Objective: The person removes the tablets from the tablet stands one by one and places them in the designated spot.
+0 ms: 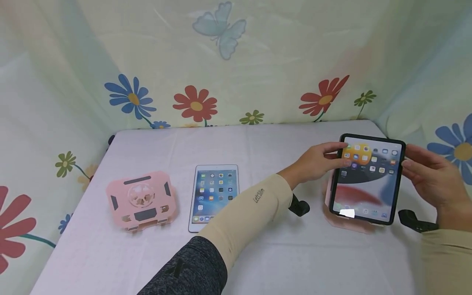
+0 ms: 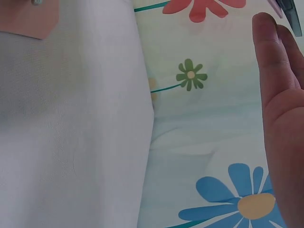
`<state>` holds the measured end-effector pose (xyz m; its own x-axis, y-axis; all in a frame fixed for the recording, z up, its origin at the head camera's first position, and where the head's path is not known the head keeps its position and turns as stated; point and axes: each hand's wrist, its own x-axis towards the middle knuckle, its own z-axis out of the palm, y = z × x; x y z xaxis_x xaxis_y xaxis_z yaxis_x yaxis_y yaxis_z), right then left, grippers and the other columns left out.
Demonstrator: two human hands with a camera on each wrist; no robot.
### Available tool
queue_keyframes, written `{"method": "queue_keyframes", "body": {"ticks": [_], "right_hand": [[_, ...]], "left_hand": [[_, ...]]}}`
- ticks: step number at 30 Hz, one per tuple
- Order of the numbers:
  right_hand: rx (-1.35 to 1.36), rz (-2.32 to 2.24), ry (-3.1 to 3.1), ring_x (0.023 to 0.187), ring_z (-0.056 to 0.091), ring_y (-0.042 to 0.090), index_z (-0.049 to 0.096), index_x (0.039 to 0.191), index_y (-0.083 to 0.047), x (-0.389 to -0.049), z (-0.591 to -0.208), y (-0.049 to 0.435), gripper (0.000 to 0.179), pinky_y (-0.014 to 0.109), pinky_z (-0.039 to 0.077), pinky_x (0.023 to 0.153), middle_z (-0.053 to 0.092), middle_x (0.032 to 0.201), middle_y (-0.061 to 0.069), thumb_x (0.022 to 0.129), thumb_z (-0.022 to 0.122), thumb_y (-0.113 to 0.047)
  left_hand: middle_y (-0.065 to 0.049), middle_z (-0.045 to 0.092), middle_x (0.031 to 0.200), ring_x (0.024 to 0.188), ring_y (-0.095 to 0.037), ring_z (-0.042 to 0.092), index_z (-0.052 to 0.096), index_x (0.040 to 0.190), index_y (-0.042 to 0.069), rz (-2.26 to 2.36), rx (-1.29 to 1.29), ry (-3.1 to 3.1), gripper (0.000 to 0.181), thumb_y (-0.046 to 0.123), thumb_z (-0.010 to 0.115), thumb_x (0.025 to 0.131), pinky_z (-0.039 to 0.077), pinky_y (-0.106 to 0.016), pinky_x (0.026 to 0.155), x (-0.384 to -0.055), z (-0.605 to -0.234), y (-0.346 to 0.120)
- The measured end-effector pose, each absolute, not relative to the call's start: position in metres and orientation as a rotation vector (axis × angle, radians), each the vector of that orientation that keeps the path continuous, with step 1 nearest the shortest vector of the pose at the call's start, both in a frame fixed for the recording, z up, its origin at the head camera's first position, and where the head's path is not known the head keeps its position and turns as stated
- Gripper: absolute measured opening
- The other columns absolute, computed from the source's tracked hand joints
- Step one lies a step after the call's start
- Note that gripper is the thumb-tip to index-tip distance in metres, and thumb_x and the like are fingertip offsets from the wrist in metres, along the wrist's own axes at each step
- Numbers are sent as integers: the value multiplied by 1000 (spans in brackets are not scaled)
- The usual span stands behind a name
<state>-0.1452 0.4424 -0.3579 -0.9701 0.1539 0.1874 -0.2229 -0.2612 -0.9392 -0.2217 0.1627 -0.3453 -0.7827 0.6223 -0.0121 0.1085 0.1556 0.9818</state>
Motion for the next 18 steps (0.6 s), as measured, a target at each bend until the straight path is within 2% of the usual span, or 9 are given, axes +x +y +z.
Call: {"method": "queue_keyframes", "body": {"ticks": [9, 13, 18], "right_hand": [[249, 2376, -1659, 97, 68, 14, 65, 129, 4, -149, -362, 443, 42, 19, 53, 83, 73, 110, 7, 93, 50, 21], [311, 2389, -1658, 99, 67, 15, 63, 131, 5, -150, -363, 444, 43, 19, 52, 85, 73, 111, 8, 94, 47, 22], [255, 2307, -1737, 102, 64, 11, 62, 134, 2, -150, -363, 442, 43, 15, 48, 87, 72, 111, 3, 96, 50, 18]], "left_hand": [[14, 61, 121, 103, 4, 55, 61, 139, 24, 1652, 683, 2010, 46, 30, 71, 95, 49, -13, 82, -221, -345, 164], [15, 61, 122, 105, 4, 55, 61, 139, 24, 1652, 674, 2007, 46, 31, 71, 95, 49, -14, 83, -221, -345, 164], [16, 59, 126, 108, 3, 55, 61, 139, 27, 1653, 646, 1992, 46, 33, 72, 94, 49, -16, 85, -222, -345, 163]]}}
